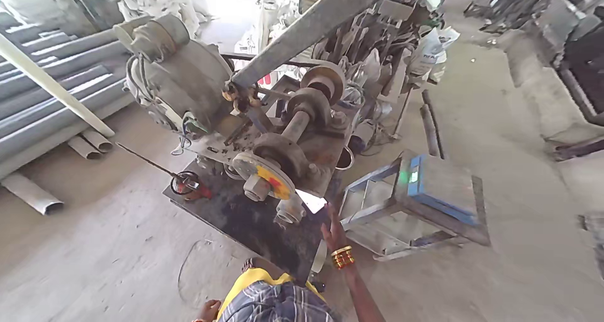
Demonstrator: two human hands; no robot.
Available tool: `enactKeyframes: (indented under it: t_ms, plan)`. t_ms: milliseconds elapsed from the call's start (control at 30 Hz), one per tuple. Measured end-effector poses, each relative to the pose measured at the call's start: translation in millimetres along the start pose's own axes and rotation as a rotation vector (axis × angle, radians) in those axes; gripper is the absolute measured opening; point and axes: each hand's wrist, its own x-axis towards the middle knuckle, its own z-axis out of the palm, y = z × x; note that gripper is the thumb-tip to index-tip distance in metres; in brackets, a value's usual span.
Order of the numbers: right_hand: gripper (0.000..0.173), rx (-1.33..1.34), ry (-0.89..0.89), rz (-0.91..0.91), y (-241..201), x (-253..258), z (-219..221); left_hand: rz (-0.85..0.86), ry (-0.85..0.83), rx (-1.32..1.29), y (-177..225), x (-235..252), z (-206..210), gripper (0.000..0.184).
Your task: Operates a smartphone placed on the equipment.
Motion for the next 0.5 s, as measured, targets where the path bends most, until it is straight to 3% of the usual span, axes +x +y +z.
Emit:
enactKeyframes:
  t_ms: [500]
  plan:
    - [0.065, -0.015, 0.128, 0.005, -2, 8, 9, 0.036, -0.017, 0.079, -13, 18, -11, 0.036]
